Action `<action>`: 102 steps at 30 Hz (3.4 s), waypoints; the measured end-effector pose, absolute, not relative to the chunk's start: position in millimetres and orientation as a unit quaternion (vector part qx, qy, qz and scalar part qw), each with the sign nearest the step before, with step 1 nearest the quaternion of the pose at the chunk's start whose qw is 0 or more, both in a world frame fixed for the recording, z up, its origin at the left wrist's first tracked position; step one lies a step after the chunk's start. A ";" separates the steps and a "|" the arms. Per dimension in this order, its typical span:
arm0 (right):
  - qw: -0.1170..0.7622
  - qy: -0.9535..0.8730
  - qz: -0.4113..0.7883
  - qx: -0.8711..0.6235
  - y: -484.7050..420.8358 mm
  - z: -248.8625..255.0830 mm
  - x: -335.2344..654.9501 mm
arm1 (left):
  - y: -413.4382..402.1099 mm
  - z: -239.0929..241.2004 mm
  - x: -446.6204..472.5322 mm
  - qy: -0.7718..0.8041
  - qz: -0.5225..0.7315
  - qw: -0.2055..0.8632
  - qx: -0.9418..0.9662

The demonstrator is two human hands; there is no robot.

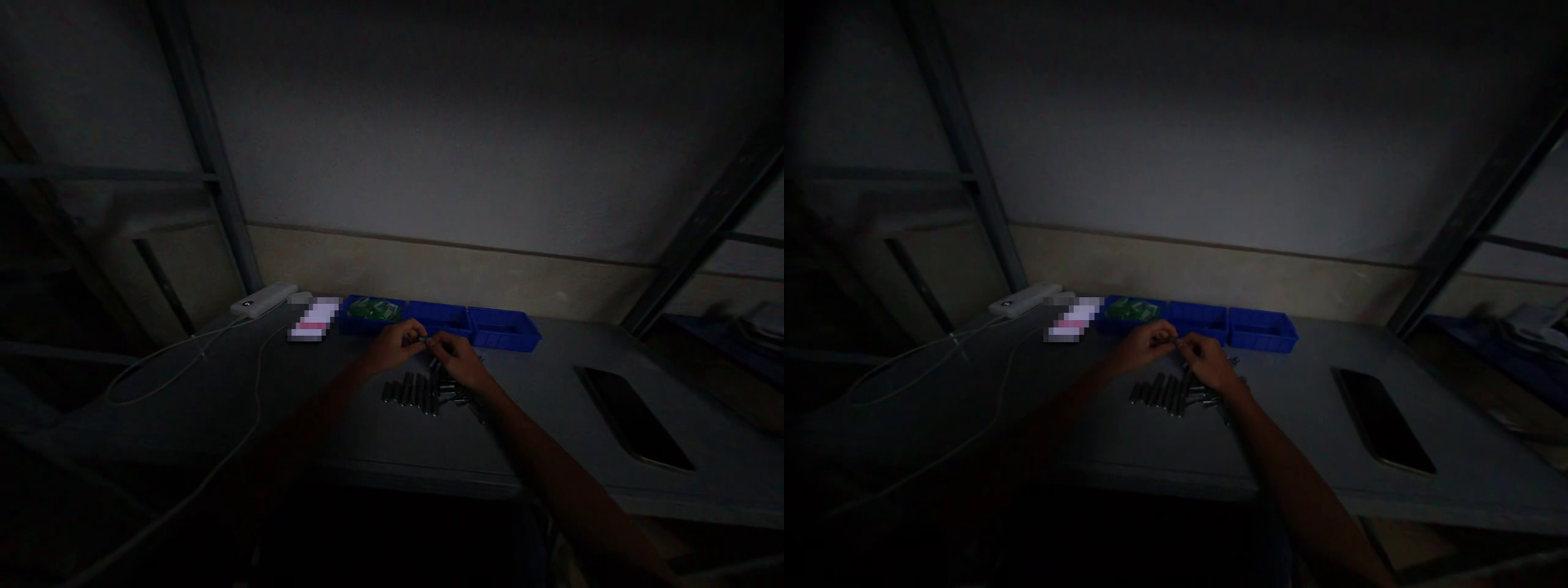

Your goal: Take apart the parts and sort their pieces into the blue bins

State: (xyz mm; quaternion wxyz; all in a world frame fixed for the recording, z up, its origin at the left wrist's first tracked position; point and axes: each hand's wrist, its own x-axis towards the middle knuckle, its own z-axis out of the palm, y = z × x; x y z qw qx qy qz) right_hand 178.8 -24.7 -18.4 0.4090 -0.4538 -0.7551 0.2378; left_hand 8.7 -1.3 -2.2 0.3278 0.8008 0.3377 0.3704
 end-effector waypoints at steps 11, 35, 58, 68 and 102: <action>0.382 -0.786 0.146 -0.464 -25.7 -15.6 181.9 | 8.1 -15.5 16.0 0.397 0.338 0.361 0.773; 0.372 -0.635 -0.015 -0.677 -0.9 -28.4 215.5 | -2.0 -8.3 0.9 0.399 0.095 0.224 0.884; 0.343 -0.779 0.112 -0.513 -23.5 -17.7 177.1 | 11.6 -10.2 -8.4 0.346 0.205 0.213 0.890; 0.400 -0.752 0.206 -0.481 -21.5 -21.5 176.2 | 0.9 0.6 7.4 0.353 0.350 0.192 0.846; 0.439 -0.665 0.038 -0.603 -7.2 -23.4 203.3 | 0.9 2.0 -33.2 0.389 0.004 0.365 0.846</action>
